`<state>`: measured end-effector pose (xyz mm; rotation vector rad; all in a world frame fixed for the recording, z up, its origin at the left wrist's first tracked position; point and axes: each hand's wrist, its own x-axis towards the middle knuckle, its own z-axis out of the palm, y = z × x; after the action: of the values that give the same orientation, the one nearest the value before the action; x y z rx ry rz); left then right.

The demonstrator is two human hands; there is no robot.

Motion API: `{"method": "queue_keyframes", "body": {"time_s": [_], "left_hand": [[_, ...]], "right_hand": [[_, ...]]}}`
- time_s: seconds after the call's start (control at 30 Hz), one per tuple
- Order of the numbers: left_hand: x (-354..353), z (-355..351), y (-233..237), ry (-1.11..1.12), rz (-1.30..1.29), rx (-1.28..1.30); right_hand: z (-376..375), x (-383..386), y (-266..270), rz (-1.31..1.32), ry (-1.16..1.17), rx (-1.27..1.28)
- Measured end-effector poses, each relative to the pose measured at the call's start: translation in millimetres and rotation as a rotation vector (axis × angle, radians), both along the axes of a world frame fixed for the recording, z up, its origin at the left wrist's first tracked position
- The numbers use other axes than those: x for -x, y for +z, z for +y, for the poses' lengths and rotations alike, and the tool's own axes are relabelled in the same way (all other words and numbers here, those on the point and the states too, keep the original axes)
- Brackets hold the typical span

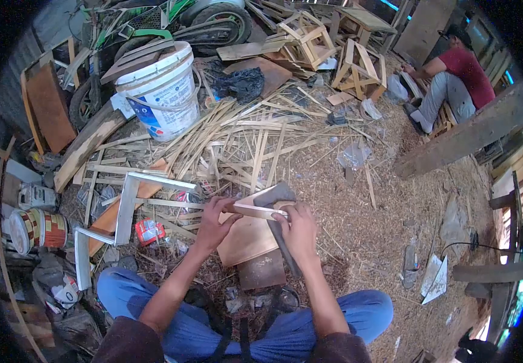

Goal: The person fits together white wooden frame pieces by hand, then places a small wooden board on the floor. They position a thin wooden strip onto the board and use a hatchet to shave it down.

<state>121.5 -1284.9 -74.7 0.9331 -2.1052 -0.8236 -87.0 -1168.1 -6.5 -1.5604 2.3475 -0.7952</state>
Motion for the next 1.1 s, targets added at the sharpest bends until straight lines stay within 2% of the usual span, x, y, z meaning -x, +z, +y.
{"method": "queue_keyframes", "body": {"time_s": [0.13, 0.2, 0.4, 0.53, 0.73, 0.83, 0.9, 0.93, 1.0, 1.03, 1.07, 1.1], "left_hand": [[-1.1, -2.8, -1.0, 0.014, 0.013, 0.033], [4.2, -1.6, -0.6, 0.052, 0.132, -0.045], [7.9, -0.8, 3.6, 0.043, 0.179, -0.214], [9.1, -1.9, 0.0, 0.072, 0.193, -0.167], [6.8, -4.6, -9.9, 0.050, 0.244, -0.156], [0.3, -5.9, -15.4, 0.044, 0.170, -0.112], [-7.9, -5.4, -24.0, 0.021, 0.087, -0.288], [-11.8, -3.2, -29.0, 0.048, 0.074, -0.289], [-19.8, -2.1, -37.3, 0.102, -0.044, -0.126], [-27.8, -3.0, -40.7, 0.103, -0.076, -0.154], [-37.0, -4.8, -44.0, 0.115, -0.084, -0.157], [-48.4, -7.5, -48.7, 0.114, -0.156, -0.152]], "right_hand": [[-0.3, -3.4, -2.1, -0.039, 0.038, 0.008], [-1.5, -5.8, 0.0, -0.066, 0.027, 0.054], [-0.9, -6.5, -0.2, -0.135, 0.013, -0.018], [1.1, -11.3, -4.7, -0.084, 0.105, 0.026], [0.4, -12.5, -13.0, -0.100, 0.142, -0.044], [-1.2, -13.4, -17.7, -0.183, 0.160, -0.104], [-4.0, -15.2, -21.3, -0.264, 0.160, -0.114], [-4.8, -16.0, -29.4, -0.279, 0.185, -0.118], [-10.9, -18.6, -49.9, -0.442, 0.069, -0.142], [-15.9, -21.5, -49.7, -0.524, 0.013, -0.240], [-19.7, -21.9, -63.6, -0.531, 0.025, -0.245], [-28.2, -27.4, -72.7, -0.547, 0.082, -0.104]]}}
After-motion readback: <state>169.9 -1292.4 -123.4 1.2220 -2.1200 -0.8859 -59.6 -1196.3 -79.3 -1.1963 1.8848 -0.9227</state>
